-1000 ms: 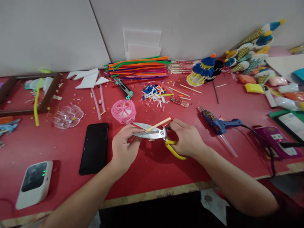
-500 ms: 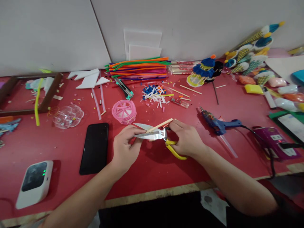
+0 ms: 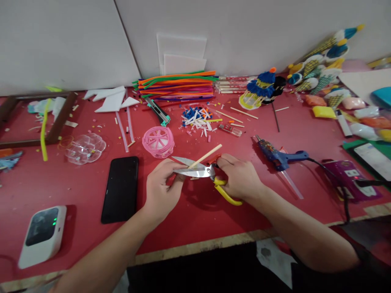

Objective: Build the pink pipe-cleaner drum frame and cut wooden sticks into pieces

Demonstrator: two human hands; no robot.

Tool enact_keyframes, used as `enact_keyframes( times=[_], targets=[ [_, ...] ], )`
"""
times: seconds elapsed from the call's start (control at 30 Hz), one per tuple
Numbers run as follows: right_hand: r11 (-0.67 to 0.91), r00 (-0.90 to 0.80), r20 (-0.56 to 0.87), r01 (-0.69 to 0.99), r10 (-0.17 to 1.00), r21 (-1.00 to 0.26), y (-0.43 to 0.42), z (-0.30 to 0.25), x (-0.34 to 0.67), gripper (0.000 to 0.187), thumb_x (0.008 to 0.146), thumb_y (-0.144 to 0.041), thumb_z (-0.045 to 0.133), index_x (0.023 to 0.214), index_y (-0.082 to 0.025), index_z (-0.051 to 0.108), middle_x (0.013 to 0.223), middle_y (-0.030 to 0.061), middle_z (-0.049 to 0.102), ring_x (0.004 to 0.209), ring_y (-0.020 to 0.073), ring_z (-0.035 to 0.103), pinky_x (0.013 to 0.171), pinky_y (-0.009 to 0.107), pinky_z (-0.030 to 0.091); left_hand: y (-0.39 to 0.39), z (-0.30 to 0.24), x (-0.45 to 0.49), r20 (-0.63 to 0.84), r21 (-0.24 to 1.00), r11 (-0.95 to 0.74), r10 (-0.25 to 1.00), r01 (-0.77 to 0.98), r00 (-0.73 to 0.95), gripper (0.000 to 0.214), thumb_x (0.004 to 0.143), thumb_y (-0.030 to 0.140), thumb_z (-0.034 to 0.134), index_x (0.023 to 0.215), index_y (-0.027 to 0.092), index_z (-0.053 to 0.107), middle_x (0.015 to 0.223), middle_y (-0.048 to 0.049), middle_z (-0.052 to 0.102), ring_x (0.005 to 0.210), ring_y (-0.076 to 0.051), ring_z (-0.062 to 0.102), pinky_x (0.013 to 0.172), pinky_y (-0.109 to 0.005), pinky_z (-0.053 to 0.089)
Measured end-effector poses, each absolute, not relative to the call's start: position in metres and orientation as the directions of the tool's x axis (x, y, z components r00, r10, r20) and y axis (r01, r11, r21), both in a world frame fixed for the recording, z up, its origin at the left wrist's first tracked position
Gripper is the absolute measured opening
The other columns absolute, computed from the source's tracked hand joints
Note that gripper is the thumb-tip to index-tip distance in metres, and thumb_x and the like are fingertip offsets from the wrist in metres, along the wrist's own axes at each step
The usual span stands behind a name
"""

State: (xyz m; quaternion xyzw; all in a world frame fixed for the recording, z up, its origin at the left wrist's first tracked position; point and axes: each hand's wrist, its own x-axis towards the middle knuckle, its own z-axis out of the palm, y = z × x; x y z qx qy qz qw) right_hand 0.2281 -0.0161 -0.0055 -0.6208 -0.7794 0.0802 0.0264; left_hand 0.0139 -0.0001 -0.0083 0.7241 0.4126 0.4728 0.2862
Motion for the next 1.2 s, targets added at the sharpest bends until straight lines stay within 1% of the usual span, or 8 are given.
enact_keyframes(
  times=[0.23,0.37,0.47,0.6,0.77,0.93,1.03,1.2],
  targets=[
    [0.252,-0.264,-0.062,0.955,0.963,-0.154,-0.0148,-0.0069,0.2279,0.026,0.073,-0.032,0.056,0.092,-0.017,0.065,0.086,0.0099,0.067,0.075,0.0224,0.062,0.059,0.029,0.038,-0.0025,-0.004,0.0134,0.435,0.8,-0.487,0.873,0.35,0.222,0.014,0.083,0.009,0.059,0.08,0.022,0.066,0.077,-0.0001,0.068,0.07,-0.013,0.063,0.065,-0.026,0.051],
    [0.231,-0.248,-0.109,0.962,0.963,-0.147,-0.0137,-0.0049,0.2266,0.031,0.073,-0.036,0.055,0.094,-0.016,0.066,0.09,0.0115,0.068,0.077,0.0238,0.064,0.06,0.03,0.04,-0.0021,-0.0049,0.0137,0.425,0.811,-0.468,0.884,0.351,0.197,0.012,0.083,0.011,0.06,0.082,0.021,0.067,0.079,-0.0007,0.07,0.072,-0.013,0.065,0.069,-0.026,0.054],
    [0.204,-0.223,-0.113,0.966,0.968,-0.159,-0.0139,-0.0042,0.2251,0.035,0.072,-0.04,0.057,0.096,-0.016,0.066,0.094,0.0123,0.069,0.082,0.0255,0.065,0.062,0.03,0.041,-0.0015,-0.0084,0.0144,0.418,0.815,-0.448,0.894,0.368,0.162,0.01,0.083,0.013,0.061,0.084,0.02,0.069,0.082,-0.0018,0.072,0.076,-0.014,0.067,0.073,-0.027,0.055],
    [0.19,-0.212,-0.093,0.962,0.973,-0.196,-0.0148,-0.0056,0.2253,0.036,0.073,-0.039,0.057,0.098,-0.016,0.065,0.096,0.0123,0.068,0.086,0.0255,0.065,0.064,0.03,0.042,-0.0017,-0.0103,0.0155,0.416,0.833,-0.434,0.9,0.344,0.128,0.01,0.079,0.014,0.066,0.086,0.02,0.07,0.083,-0.0017,0.074,0.075,-0.015,0.069,0.073,-0.027,0.057],
    [0.253,-0.268,-0.026,0.933,0.963,-0.258,-0.0144,-0.009,0.2293,0.029,0.072,-0.039,0.057,0.091,-0.018,0.062,0.086,0.0086,0.066,0.077,0.0222,0.062,0.062,0.029,0.039,-0.0028,-0.0038,0.0157,0.453,0.775,-0.467,0.88,0.427,0.141,0.013,0.079,0.01,0.063,0.077,0.021,0.07,0.075,0.0007,0.073,0.069,-0.014,0.068,0.067,-0.025,0.057],
    [0.263,-0.259,0.049,0.932,0.965,-0.251,-0.0145,-0.0117,0.2301,0.024,0.072,-0.036,0.055,0.087,-0.019,0.059,0.084,0.008,0.064,0.075,0.021,0.06,0.06,0.028,0.036,-0.0016,-0.0029,0.0147,0.473,0.767,-0.488,0.869,0.416,0.147,0.016,0.078,0.007,0.062,0.077,0.021,0.07,0.075,0.0012,0.073,0.069,-0.012,0.069,0.066,-0.023,0.056],
    [0.259,-0.252,0.059,0.933,0.966,-0.25,-0.0145,-0.0117,0.2299,0.022,0.07,-0.036,0.055,0.085,-0.019,0.058,0.083,0.0074,0.064,0.073,0.0206,0.059,0.06,0.028,0.036,-0.0016,-0.0041,0.0135,0.456,0.77,-0.479,0.875,0.421,0.161,0.018,0.078,0.007,0.061,0.078,0.022,0.07,0.076,0.0018,0.073,0.07,-0.013,0.069,0.066,-0.023,0.056],
    [0.251,-0.243,0.063,0.931,0.968,-0.265,-0.0154,-0.0102,0.2289,0.024,0.07,-0.039,0.056,0.084,-0.019,0.058,0.081,0.0071,0.064,0.074,0.0215,0.061,0.061,0.028,0.037,-0.002,-0.0036,0.0122,0.449,0.782,-0.478,0.877,0.399,0.171,0.019,0.078,0.005,0.061,0.08,0.022,0.07,0.076,0.0022,0.072,0.07,-0.012,0.068,0.066,-0.022,0.055]
  ],
)
